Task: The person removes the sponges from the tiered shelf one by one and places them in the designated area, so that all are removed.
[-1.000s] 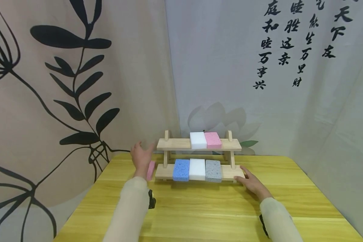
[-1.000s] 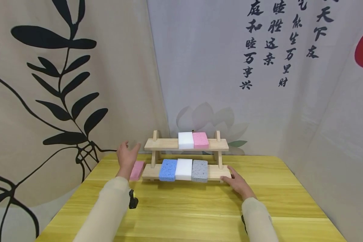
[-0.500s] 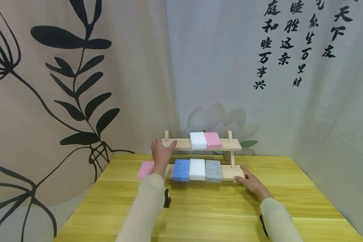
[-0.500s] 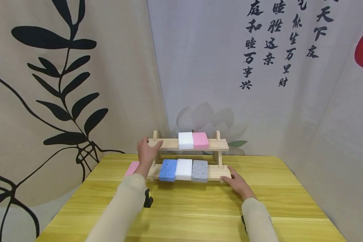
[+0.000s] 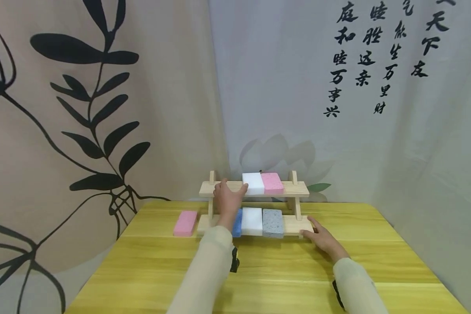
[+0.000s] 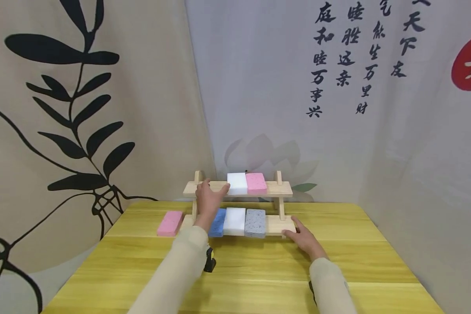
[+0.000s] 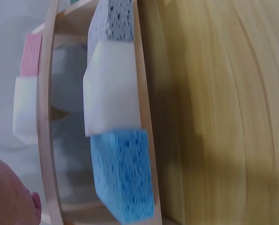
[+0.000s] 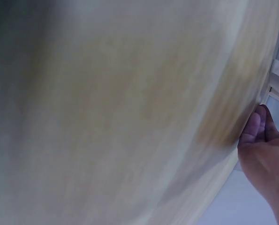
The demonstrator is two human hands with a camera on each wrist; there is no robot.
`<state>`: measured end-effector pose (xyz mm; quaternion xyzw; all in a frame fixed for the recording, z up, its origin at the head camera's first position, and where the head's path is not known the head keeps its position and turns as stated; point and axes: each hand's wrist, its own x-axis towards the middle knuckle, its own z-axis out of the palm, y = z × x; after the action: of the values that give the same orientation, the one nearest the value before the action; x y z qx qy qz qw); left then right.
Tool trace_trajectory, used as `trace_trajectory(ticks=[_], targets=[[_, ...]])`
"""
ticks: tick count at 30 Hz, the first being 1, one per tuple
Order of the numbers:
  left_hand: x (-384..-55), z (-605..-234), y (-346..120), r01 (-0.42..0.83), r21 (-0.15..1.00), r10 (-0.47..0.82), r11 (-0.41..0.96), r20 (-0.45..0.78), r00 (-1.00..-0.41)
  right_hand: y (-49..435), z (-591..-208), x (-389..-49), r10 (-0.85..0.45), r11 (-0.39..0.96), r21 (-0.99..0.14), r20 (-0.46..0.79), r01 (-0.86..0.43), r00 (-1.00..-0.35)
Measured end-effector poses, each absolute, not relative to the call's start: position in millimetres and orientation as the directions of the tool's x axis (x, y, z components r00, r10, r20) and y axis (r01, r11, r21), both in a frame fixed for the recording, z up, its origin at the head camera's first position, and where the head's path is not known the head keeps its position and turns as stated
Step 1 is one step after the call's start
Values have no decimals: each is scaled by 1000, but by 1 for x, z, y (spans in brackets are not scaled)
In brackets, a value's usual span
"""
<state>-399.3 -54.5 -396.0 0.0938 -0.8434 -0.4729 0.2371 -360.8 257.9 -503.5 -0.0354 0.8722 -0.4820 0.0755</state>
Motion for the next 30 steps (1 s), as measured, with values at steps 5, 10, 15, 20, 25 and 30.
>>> trace_trajectory(ticks=[5,10,15,20,25,30], targets=[[-401,-398,-37,62,837,-377,543,309,-873,257,-504,-359,-125,533,-846,-100,18,-987],[-406,-403,-22,73,847,-377,527,310,-873,258,-502,-359,-118,541,-841,-94,16,-988],[-411,-408,-11,61,846,-403,530,315,-859,257,-501,-359,-125,547,-837,-83,1,-989],[-416,-412,-2,45,828,-433,559,338,-836,257,-500,-359,-113,548,-836,-90,13,-990],[-421,-413,6,27,834,-459,551,330,-825,257,-502,-360,-125,533,-846,-78,-1,-989],[-426,-414,11,-13,825,-484,564,318,-815,258,-504,-360,-117,525,-851,-65,-6,-991]])
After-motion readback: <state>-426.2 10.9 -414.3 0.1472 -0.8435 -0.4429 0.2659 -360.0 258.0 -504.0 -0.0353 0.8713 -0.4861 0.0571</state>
